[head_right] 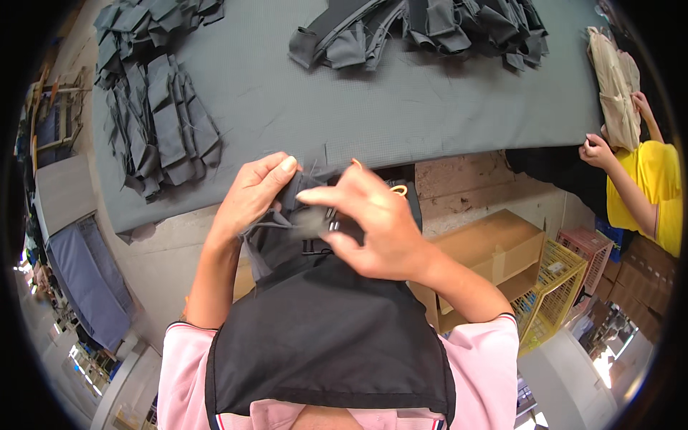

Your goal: Manually trimming and sorting fabric pieces using a thread nipper.

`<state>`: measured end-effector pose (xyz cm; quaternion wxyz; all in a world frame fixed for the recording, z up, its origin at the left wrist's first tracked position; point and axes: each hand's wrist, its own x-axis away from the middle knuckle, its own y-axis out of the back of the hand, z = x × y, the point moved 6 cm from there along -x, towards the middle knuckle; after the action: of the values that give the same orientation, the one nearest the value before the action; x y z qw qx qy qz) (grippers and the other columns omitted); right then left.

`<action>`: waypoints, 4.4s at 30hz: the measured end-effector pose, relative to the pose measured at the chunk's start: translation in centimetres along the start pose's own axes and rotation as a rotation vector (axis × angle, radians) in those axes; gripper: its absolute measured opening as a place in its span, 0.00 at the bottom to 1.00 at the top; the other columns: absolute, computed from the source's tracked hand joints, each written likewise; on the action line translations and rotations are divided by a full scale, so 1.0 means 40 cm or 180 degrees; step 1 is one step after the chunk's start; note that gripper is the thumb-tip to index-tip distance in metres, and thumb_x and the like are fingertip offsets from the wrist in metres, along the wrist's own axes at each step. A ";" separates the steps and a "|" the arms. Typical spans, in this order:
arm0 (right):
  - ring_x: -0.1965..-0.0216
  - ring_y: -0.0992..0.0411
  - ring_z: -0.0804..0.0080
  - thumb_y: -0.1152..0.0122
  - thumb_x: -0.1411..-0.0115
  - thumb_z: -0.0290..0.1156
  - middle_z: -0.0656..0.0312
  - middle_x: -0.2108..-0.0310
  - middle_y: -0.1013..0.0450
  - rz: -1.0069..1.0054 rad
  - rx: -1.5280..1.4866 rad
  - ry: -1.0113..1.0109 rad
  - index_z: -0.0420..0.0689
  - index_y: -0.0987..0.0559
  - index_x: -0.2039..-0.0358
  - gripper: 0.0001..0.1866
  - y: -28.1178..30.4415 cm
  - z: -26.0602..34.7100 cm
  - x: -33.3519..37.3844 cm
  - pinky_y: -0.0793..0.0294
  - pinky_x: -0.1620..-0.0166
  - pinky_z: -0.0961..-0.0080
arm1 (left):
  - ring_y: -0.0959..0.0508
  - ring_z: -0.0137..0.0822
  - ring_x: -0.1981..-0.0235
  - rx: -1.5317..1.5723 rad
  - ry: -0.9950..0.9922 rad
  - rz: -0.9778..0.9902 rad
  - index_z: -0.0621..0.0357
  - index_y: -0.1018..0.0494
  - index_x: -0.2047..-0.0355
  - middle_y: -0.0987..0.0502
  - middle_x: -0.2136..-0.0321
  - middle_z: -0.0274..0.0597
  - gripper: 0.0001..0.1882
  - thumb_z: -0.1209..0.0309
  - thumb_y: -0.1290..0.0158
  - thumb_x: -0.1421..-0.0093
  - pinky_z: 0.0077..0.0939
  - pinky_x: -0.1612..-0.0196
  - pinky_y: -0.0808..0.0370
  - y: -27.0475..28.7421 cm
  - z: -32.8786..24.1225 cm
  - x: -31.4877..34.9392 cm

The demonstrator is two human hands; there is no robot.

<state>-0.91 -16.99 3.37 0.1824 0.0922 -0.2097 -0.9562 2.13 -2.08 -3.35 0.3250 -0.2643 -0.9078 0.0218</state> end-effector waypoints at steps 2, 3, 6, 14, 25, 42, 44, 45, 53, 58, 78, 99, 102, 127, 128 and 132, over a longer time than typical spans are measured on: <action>0.79 0.33 0.69 0.37 0.60 0.21 0.63 0.78 0.35 0.0223 0.0134 -0.0116 0.45 0.22 0.63 0.19 -0.025 -0.008 -0.003 0.33 0.75 0.73 | 0.34 0.19 0.78 -0.0282 -0.0430 -0.0479 0.60 0.28 0.67 0.31 0.79 0.27 0.13 0.62 0.52 0.36 0.15 0.73 0.35 -0.003 -0.031 0.005; 0.80 0.33 0.67 0.38 0.60 0.22 0.62 0.80 0.34 0.0210 0.0399 -0.0042 0.45 0.22 0.66 0.16 -0.031 -0.019 0.000 0.33 0.76 0.73 | 0.34 0.19 0.78 -0.0294 -0.0445 -0.0447 0.60 0.28 0.67 0.31 0.79 0.27 0.13 0.62 0.52 0.36 0.15 0.73 0.35 -0.013 -0.040 0.015; 0.85 0.37 0.68 0.36 0.55 0.24 0.63 0.86 0.37 -0.0439 0.0625 0.0490 0.42 0.21 0.70 0.09 -0.019 -0.016 0.010 0.38 0.80 0.74 | 0.33 0.21 0.69 0.0508 -0.0493 -0.0463 0.60 0.32 0.57 0.30 0.68 0.34 0.14 0.70 0.47 0.42 0.16 0.65 0.33 -0.001 -0.044 0.026; 0.75 0.27 0.66 0.42 0.56 0.17 0.57 0.75 0.25 -0.0910 0.0166 -0.0112 0.39 0.21 0.73 0.08 0.006 -0.108 -0.024 0.28 0.70 0.75 | 0.32 0.32 0.56 0.1298 0.0102 -0.0115 0.58 0.47 0.42 0.36 0.55 0.44 0.35 0.78 0.51 0.52 0.22 0.54 0.32 -0.064 0.017 0.028; 0.75 0.32 0.64 0.35 0.56 0.24 0.63 0.72 0.31 -0.0855 0.0525 -0.0444 0.45 0.23 0.65 0.14 0.037 -0.026 0.024 0.33 0.71 0.73 | 0.32 0.27 0.55 0.1138 -0.0630 -0.1097 0.67 0.39 0.48 0.34 0.54 0.42 0.29 0.84 0.53 0.54 0.21 0.50 0.34 -0.043 0.028 0.025; 0.75 0.31 0.62 0.34 0.56 0.27 0.64 0.73 0.33 0.0541 0.1498 0.0204 0.44 0.28 0.72 0.12 0.056 0.000 -0.049 0.33 0.71 0.70 | 0.34 0.23 0.62 0.0651 -0.0535 -0.0880 0.69 0.39 0.55 0.31 0.62 0.39 0.23 0.82 0.55 0.55 0.15 0.57 0.35 -0.056 -0.006 0.030; 0.75 0.31 0.62 0.34 0.57 0.27 0.64 0.73 0.33 0.0518 0.1514 0.0221 0.44 0.28 0.73 0.12 0.057 0.006 -0.049 0.33 0.71 0.70 | 0.34 0.24 0.61 0.0682 -0.0567 -0.0956 0.68 0.40 0.53 0.31 0.61 0.39 0.24 0.83 0.55 0.54 0.16 0.56 0.35 -0.060 -0.007 0.029; 0.74 0.30 0.64 0.34 0.56 0.25 0.64 0.73 0.33 0.0404 0.1562 0.0170 0.43 0.27 0.72 0.11 0.063 0.013 -0.048 0.32 0.70 0.71 | 0.33 0.24 0.61 0.0715 -0.0601 -0.1042 0.67 0.40 0.52 0.31 0.61 0.39 0.25 0.83 0.55 0.54 0.17 0.55 0.35 -0.058 -0.007 0.030; 0.70 0.30 0.80 0.36 0.50 0.21 0.64 0.69 0.32 -0.1150 -0.1702 -0.0968 0.38 0.29 0.65 0.13 -0.054 -0.096 -0.056 0.30 0.66 0.83 | 0.28 0.33 0.53 0.1811 -0.0585 -0.0444 0.59 0.46 0.42 0.30 0.56 0.40 0.27 0.63 0.51 0.36 0.29 0.52 0.29 -0.042 0.016 -0.011; 0.71 0.28 0.78 0.36 0.50 0.21 0.61 0.71 0.28 -0.1291 -0.1283 -0.0819 0.39 0.30 0.64 0.14 -0.077 -0.069 -0.013 0.29 0.65 0.81 | 0.27 0.39 0.54 0.2096 -0.0921 -0.0323 0.61 0.38 0.49 0.28 0.55 0.52 0.23 0.57 0.52 0.37 0.35 0.50 0.27 -0.012 -0.002 -0.006; 0.78 0.33 0.71 0.31 0.60 0.22 0.64 0.76 0.31 -0.1078 0.0927 0.0513 0.43 0.21 0.67 0.15 -0.040 0.015 0.026 0.34 0.74 0.76 | 0.37 0.60 0.43 0.2804 -0.1139 -0.0136 0.70 0.38 0.53 0.37 0.46 0.62 0.20 0.63 0.68 0.31 0.50 0.41 0.34 -0.028 -0.038 0.003; 0.78 0.33 0.69 0.31 0.61 0.25 0.64 0.78 0.32 -0.1028 0.0860 0.0724 0.44 0.22 0.67 0.16 -0.037 0.019 0.019 0.36 0.75 0.74 | 0.30 0.51 0.47 0.2711 -0.1149 -0.0040 0.67 0.42 0.46 0.33 0.48 0.54 0.23 0.60 0.63 0.32 0.43 0.47 0.27 -0.021 -0.035 0.012; 0.78 0.33 0.69 0.31 0.61 0.25 0.64 0.78 0.32 -0.1202 0.0970 0.0646 0.44 0.22 0.67 0.17 -0.025 0.016 0.027 0.37 0.75 0.74 | 0.30 0.51 0.47 0.2714 -0.1148 -0.0065 0.66 0.42 0.47 0.33 0.48 0.55 0.22 0.60 0.63 0.32 0.44 0.47 0.27 -0.022 -0.038 0.011; 0.79 0.33 0.66 0.31 0.60 0.24 0.62 0.78 0.34 -0.1060 0.0724 0.0357 0.42 0.21 0.69 0.14 -0.034 0.008 0.022 0.33 0.74 0.71 | 0.37 0.62 0.43 0.2931 -0.1170 0.0105 0.69 0.39 0.56 0.37 0.47 0.64 0.15 0.67 0.64 0.32 0.54 0.44 0.31 -0.026 -0.030 0.015; 0.79 0.33 0.67 0.31 0.59 0.23 0.61 0.78 0.35 -0.1072 0.0453 0.0212 0.42 0.21 0.70 0.13 -0.027 0.001 0.014 0.32 0.74 0.72 | 0.37 0.62 0.43 0.2929 -0.1172 0.0110 0.69 0.39 0.56 0.37 0.47 0.64 0.15 0.67 0.64 0.32 0.54 0.44 0.31 -0.026 -0.029 0.016; 0.82 0.33 0.72 0.33 0.57 0.20 0.60 0.77 0.36 -0.1265 0.0203 -0.0289 0.41 0.22 0.69 0.12 -0.003 -0.017 0.000 0.30 0.74 0.77 | 0.37 0.59 0.43 0.2718 -0.1138 0.0075 0.69 0.41 0.49 0.38 0.46 0.64 0.17 0.67 0.62 0.33 0.51 0.43 0.32 -0.027 -0.021 0.024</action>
<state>-0.77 -17.13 2.73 -0.0224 0.0942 -0.2256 -0.9694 1.52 -2.66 -1.91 0.2428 -0.1092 -0.8563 0.4426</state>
